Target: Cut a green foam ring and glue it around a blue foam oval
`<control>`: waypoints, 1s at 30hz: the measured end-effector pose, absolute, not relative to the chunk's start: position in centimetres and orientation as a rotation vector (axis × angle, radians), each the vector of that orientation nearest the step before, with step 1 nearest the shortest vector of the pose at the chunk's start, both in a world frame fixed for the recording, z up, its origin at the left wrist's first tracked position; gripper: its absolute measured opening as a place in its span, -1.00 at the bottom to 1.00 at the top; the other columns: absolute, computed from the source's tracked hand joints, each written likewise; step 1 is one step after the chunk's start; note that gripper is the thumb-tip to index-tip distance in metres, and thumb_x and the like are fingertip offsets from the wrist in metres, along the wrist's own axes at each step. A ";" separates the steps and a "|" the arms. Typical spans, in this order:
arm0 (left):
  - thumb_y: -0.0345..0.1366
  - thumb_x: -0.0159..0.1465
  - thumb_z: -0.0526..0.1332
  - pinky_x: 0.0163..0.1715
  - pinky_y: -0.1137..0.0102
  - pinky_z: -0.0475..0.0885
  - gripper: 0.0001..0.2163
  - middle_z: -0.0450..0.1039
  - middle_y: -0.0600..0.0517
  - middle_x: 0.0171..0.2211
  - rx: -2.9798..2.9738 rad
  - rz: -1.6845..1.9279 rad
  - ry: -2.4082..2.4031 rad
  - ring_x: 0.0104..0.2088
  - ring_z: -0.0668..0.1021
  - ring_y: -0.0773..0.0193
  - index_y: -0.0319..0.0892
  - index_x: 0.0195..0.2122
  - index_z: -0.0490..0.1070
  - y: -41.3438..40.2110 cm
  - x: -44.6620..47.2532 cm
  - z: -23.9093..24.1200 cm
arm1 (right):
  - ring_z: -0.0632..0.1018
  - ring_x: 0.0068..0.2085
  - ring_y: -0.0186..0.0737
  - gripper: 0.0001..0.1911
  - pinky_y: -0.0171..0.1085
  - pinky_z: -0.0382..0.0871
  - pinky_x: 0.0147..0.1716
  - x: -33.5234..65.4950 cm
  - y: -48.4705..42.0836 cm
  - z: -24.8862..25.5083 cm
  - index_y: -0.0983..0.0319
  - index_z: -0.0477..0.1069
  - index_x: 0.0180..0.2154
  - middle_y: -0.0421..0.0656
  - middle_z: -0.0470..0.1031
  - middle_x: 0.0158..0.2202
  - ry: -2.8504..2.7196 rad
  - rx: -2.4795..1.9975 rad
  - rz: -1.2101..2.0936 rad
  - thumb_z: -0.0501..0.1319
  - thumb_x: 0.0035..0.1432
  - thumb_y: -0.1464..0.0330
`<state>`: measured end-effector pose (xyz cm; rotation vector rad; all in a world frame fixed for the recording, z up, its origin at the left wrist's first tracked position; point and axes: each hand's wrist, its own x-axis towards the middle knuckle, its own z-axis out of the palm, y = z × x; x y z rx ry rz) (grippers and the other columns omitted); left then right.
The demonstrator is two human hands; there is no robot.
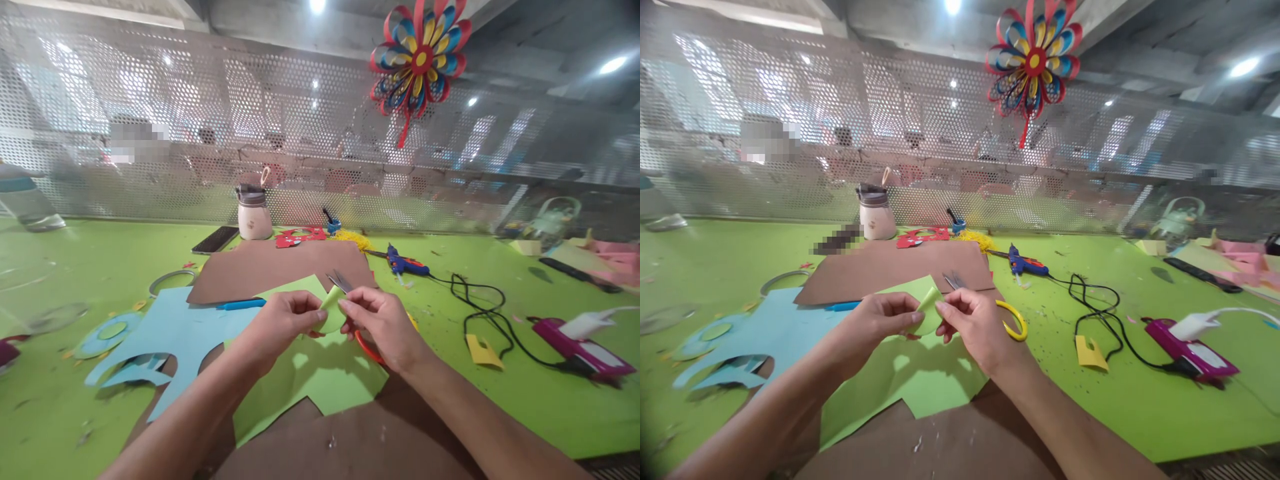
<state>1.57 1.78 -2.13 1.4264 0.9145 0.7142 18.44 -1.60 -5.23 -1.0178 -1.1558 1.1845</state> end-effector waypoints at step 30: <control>-0.38 0.05 0.27 -0.42 0.44 0.33 -0.92 0.37 0.12 -0.52 1.364 0.786 0.822 -0.48 0.37 0.40 -0.24 -0.41 0.46 1.9 1.2 -2.5 | 0.43 -0.53 -0.36 -0.90 -0.31 0.34 -0.52 18.3 -1.7 -5.6 0.22 0.42 -0.36 -0.26 0.44 -0.51 -1.235 -0.940 1.165 0.29 0.00 0.41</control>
